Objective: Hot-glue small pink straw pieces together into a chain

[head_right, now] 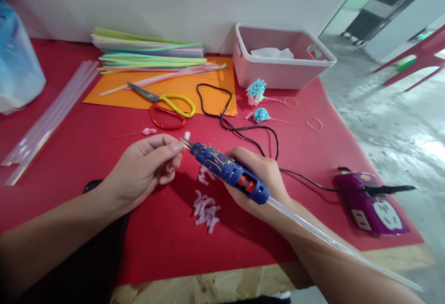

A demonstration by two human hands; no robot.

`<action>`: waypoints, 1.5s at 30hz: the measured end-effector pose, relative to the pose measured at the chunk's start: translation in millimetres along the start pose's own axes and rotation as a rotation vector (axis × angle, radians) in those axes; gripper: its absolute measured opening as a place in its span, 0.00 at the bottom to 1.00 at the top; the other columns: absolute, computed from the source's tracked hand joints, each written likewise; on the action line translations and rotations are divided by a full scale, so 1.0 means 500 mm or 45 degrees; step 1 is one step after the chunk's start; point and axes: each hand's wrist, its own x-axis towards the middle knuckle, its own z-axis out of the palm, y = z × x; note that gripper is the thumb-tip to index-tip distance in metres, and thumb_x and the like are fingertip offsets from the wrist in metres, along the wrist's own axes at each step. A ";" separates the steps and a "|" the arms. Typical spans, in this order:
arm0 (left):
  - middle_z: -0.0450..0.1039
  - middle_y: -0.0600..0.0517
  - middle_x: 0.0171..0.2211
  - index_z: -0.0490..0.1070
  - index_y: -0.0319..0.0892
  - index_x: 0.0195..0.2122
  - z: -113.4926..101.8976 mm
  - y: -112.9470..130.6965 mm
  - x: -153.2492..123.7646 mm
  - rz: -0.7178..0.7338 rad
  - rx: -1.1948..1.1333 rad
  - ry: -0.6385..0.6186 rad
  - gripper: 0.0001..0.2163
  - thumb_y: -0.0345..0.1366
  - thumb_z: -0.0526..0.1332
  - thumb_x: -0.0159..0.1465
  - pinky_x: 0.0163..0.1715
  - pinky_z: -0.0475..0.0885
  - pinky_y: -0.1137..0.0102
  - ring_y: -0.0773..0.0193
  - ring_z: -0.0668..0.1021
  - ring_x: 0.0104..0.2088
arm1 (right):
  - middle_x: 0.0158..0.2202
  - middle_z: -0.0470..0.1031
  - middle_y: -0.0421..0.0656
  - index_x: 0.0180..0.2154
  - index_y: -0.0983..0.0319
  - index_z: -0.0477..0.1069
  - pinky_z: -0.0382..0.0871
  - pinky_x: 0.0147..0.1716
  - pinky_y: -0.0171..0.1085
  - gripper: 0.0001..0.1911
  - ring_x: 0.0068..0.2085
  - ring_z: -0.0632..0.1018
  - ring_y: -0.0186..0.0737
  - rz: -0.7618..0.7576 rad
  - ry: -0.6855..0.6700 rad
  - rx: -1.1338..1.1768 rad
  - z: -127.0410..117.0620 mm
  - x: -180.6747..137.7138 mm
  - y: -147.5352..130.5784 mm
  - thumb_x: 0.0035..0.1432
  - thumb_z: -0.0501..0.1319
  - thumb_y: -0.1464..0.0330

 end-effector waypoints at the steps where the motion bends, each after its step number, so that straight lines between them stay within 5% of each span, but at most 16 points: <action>1: 0.70 0.58 0.21 0.71 0.40 0.26 0.000 -0.001 0.000 -0.001 0.001 0.006 0.10 0.35 0.66 0.63 0.15 0.60 0.82 0.77 0.66 0.18 | 0.24 0.76 0.34 0.36 0.58 0.71 0.65 0.22 0.30 0.07 0.20 0.73 0.30 0.006 0.000 0.012 0.001 0.000 0.000 0.55 0.63 0.74; 8: 0.69 0.60 0.19 0.69 0.40 0.25 0.001 -0.003 0.006 -0.064 0.126 0.046 0.11 0.36 0.65 0.62 0.13 0.56 0.81 0.78 0.64 0.15 | 0.32 0.81 0.41 0.34 0.60 0.75 0.72 0.31 0.34 0.04 0.33 0.81 0.41 0.346 0.158 0.192 0.007 0.009 0.014 0.54 0.64 0.68; 11: 0.70 0.59 0.20 0.67 0.40 0.25 0.000 -0.003 0.008 -0.069 0.214 0.022 0.12 0.38 0.65 0.62 0.14 0.56 0.81 0.78 0.65 0.15 | 0.24 0.76 0.39 0.30 0.60 0.75 0.70 0.28 0.35 0.09 0.27 0.76 0.38 0.569 0.246 0.153 -0.008 0.032 0.026 0.55 0.64 0.61; 14: 0.70 0.59 0.21 0.66 0.40 0.25 -0.003 -0.005 0.009 -0.069 0.244 -0.009 0.13 0.40 0.64 0.63 0.15 0.57 0.80 0.78 0.65 0.15 | 0.18 0.68 0.38 0.26 0.61 0.73 0.62 0.20 0.34 0.17 0.21 0.70 0.36 0.731 0.105 0.054 -0.032 0.066 0.027 0.55 0.63 0.53; 21: 0.70 0.59 0.21 0.66 0.40 0.26 -0.007 -0.008 0.010 -0.069 0.275 -0.042 0.13 0.41 0.64 0.62 0.15 0.56 0.79 0.77 0.65 0.15 | 0.16 0.69 0.40 0.21 0.62 0.68 0.64 0.20 0.32 0.30 0.18 0.70 0.31 0.704 -0.079 0.051 -0.057 0.180 0.024 0.60 0.58 0.44; 30: 0.69 0.59 0.20 0.66 0.41 0.26 -0.011 -0.012 0.011 -0.059 0.270 -0.058 0.11 0.40 0.62 0.62 0.14 0.54 0.78 0.76 0.64 0.15 | 0.15 0.66 0.38 0.19 0.59 0.61 0.63 0.17 0.32 0.28 0.16 0.68 0.30 0.665 -0.228 -0.128 -0.055 0.283 0.005 0.62 0.61 0.47; 45: 0.69 0.59 0.20 0.66 0.42 0.27 -0.013 -0.009 0.015 -0.077 0.304 -0.079 0.09 0.38 0.61 0.64 0.15 0.55 0.77 0.75 0.65 0.15 | 0.16 0.69 0.44 0.23 0.61 0.66 0.63 0.17 0.36 0.26 0.16 0.69 0.35 0.612 -0.553 -0.477 -0.071 0.373 -0.051 0.64 0.59 0.49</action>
